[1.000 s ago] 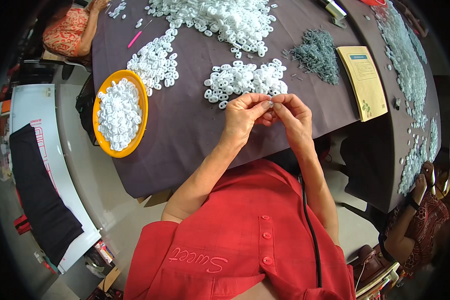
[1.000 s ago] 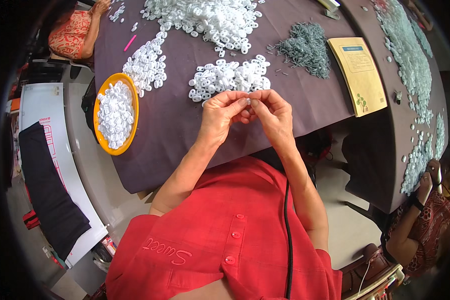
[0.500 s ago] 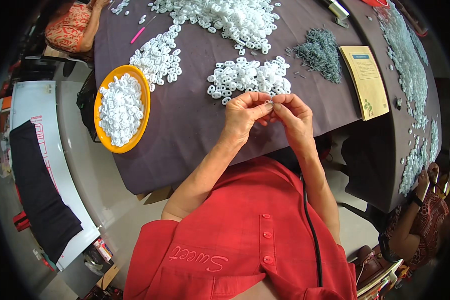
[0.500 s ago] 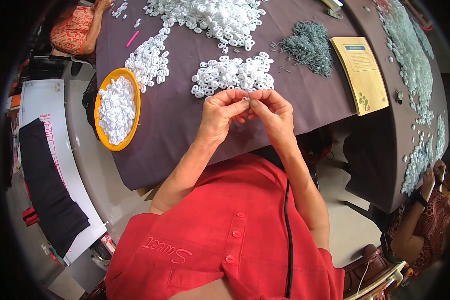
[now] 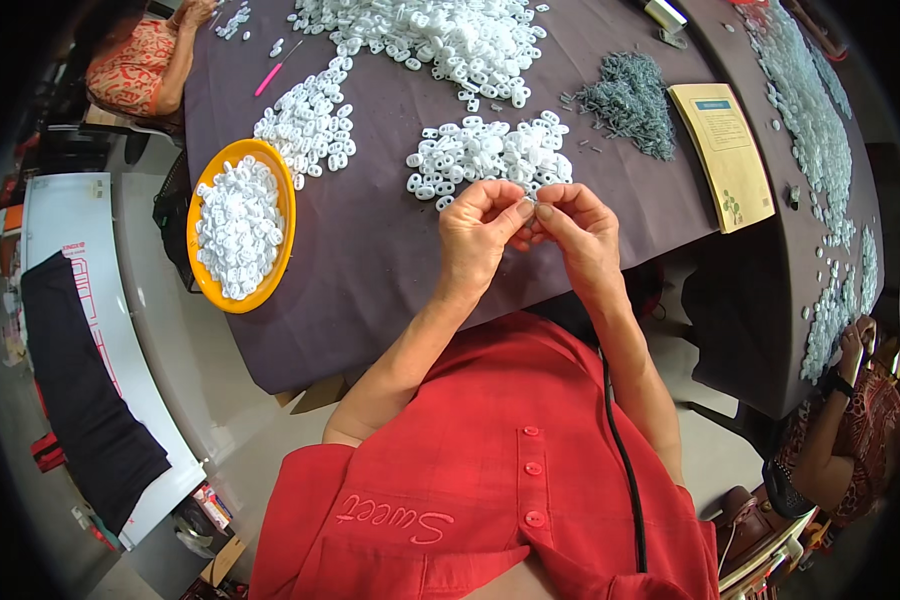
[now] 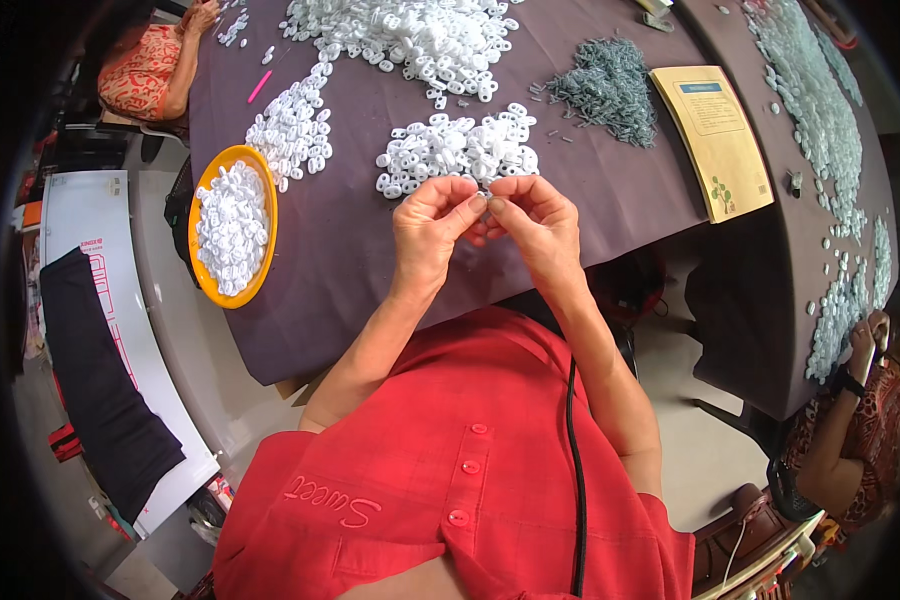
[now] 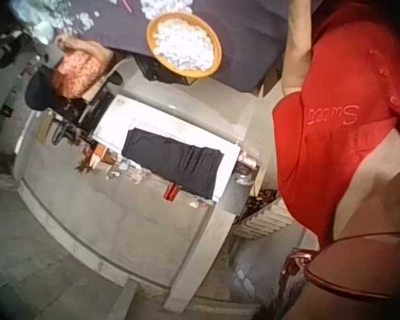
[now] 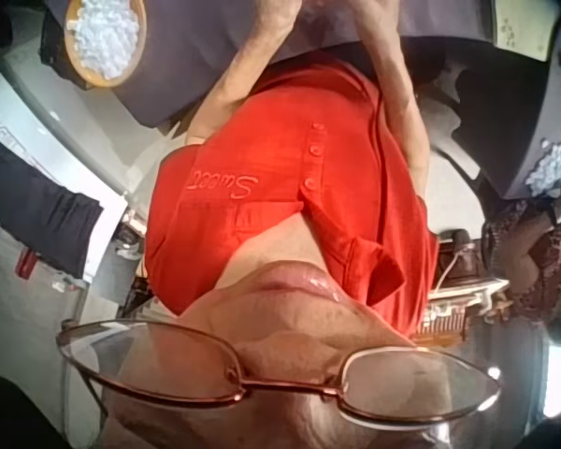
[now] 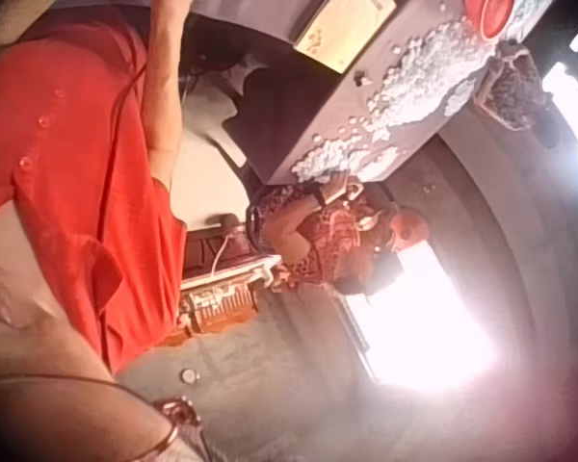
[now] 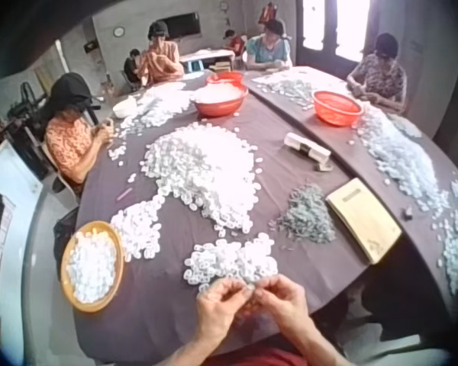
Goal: The person assembles plastic fasteners by picking up plastic components from the table and inserting small pins into them by hand.
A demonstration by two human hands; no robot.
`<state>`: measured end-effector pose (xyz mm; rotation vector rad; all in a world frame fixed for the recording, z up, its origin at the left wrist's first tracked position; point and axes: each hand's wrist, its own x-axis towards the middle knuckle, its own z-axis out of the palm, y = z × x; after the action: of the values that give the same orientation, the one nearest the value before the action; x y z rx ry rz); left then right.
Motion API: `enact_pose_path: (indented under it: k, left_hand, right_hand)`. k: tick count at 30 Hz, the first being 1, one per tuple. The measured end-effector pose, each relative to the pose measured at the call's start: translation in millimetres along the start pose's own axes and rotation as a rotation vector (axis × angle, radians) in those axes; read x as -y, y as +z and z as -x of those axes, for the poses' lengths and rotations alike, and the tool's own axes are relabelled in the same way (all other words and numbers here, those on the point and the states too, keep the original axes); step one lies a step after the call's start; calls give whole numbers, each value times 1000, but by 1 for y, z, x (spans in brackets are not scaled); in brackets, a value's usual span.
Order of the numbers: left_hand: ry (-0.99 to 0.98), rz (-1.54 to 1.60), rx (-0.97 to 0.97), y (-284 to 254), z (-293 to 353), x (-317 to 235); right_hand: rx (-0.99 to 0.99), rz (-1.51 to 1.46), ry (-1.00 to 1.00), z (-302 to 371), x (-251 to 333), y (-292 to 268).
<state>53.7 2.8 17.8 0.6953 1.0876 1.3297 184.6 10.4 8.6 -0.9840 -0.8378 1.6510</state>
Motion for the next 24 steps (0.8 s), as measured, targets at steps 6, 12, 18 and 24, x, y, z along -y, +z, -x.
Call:
enact_pose_path:
  k: [6, 12, 18, 24]
  left_hand:
    - [91, -194, 56, -4, 2, 0]
    - [85, -200, 142, -11, 0, -6]
    - [-46, -120, 99, -15, 1, -7]
    - [-81, -129, 145, -18, 1, -11]
  right_hand:
    - [14, -36, 11, 1, 11, 4]
    - [42, 35, -21, 3, 11, 7]
    - [2, 298, -123, 5, 14, 13]
    - [61, 435, -132, 2, 18, 11]
